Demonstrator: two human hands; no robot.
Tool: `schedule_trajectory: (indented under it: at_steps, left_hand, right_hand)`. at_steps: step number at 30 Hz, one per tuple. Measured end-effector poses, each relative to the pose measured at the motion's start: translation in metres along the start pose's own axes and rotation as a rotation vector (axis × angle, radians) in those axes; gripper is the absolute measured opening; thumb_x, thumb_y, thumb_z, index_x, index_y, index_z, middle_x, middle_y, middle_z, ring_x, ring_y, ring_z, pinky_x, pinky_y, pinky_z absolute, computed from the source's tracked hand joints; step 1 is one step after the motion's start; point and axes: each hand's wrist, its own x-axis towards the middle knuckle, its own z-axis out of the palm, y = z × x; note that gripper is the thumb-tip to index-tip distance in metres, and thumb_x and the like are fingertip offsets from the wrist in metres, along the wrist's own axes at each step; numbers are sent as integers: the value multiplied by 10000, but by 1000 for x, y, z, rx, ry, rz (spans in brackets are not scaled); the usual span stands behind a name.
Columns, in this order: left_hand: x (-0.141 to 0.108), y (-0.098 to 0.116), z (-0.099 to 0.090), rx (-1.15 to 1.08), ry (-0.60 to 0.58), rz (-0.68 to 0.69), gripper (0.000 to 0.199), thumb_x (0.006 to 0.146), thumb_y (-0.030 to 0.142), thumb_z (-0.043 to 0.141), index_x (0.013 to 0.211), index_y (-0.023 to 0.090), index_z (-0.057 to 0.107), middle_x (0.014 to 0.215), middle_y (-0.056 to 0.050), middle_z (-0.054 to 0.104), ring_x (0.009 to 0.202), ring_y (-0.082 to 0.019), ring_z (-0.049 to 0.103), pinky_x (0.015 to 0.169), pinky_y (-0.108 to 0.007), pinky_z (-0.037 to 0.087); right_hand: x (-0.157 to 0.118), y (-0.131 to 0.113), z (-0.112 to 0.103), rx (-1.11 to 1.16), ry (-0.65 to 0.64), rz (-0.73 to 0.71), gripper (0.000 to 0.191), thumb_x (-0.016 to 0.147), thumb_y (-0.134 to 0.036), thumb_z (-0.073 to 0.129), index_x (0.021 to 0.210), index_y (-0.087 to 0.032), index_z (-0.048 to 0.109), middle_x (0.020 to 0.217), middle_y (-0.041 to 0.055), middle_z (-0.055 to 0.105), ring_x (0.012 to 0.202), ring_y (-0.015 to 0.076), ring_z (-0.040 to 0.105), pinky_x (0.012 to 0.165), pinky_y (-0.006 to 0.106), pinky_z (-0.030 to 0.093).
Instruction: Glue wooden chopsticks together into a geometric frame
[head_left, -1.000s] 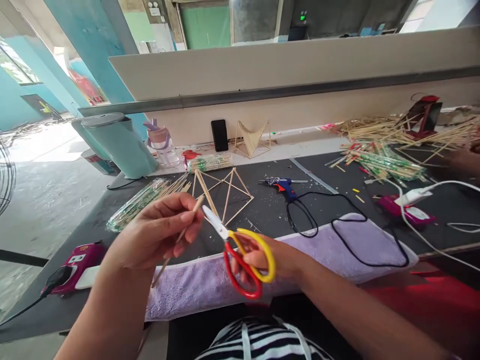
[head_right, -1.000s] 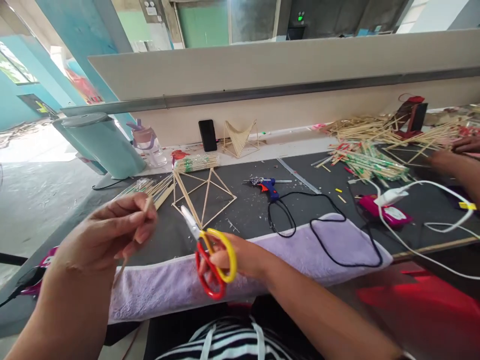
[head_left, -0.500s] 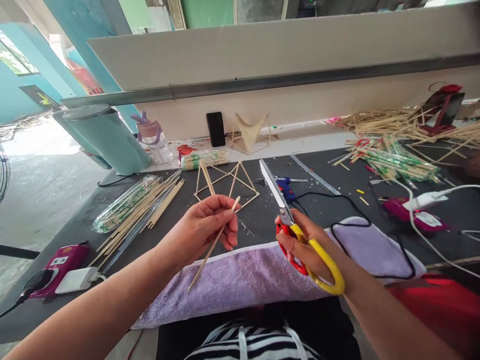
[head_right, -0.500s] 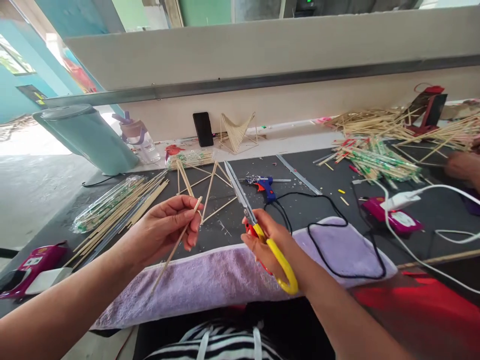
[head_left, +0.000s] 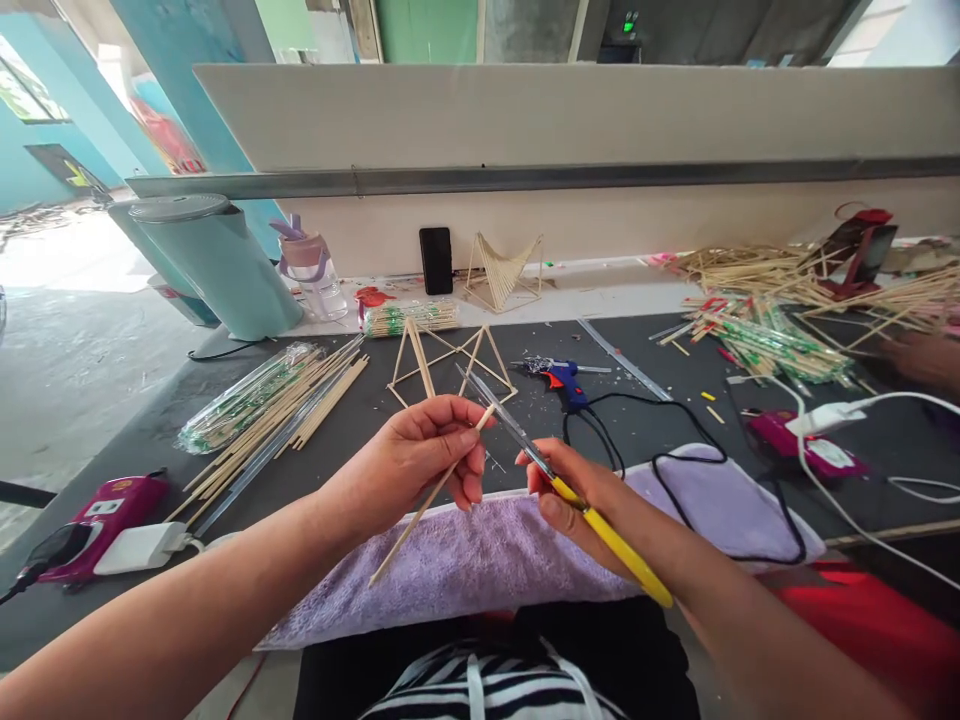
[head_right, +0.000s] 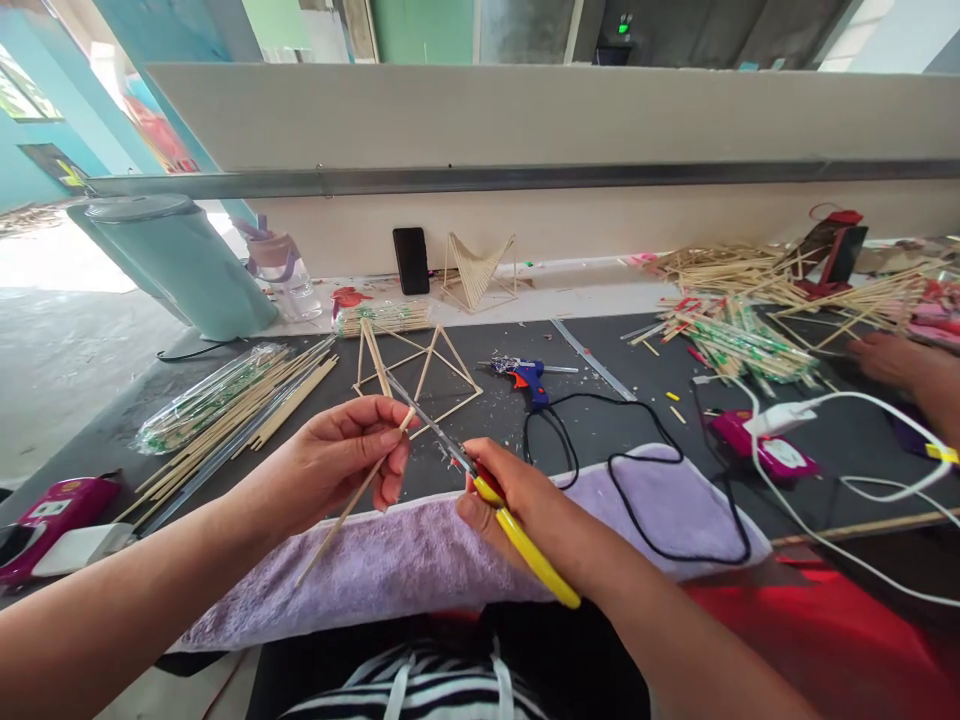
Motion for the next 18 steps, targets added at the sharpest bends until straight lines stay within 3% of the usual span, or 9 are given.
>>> schedule_trajectory:
  at_steps: [5,11,18]
  left_hand:
    - [-2,2,-2,23,9,-11,199,863,280,676,993,157,589,697,2,642,525,-102,622,453,-180,485]
    - [-2,4,-5,82,37,-36,183,853,269,678,982,161,607,683,7,634,491,-80,583,393,-146,404]
    - [-3,7,-4,101,61,-100,160,840,246,676,968,160,635,656,12,613,457,-47,513,414,-142,350]
  right_hand:
    - [2,-4,-3,-28,-75,-15,344,918,-520,496,1101,-228,487,831,-9,545,652,118,479,595,259,377]
    - [2,-4,4,-43,10,14,392,900,-562,487,1111,-232,507,795,-20,537,607,106,431,574,259,356]
    - [6,-3,2,-69,-30,-9,381,910,-539,474,1098,-213,529,756,-15,523,606,104,420,568,250,345]
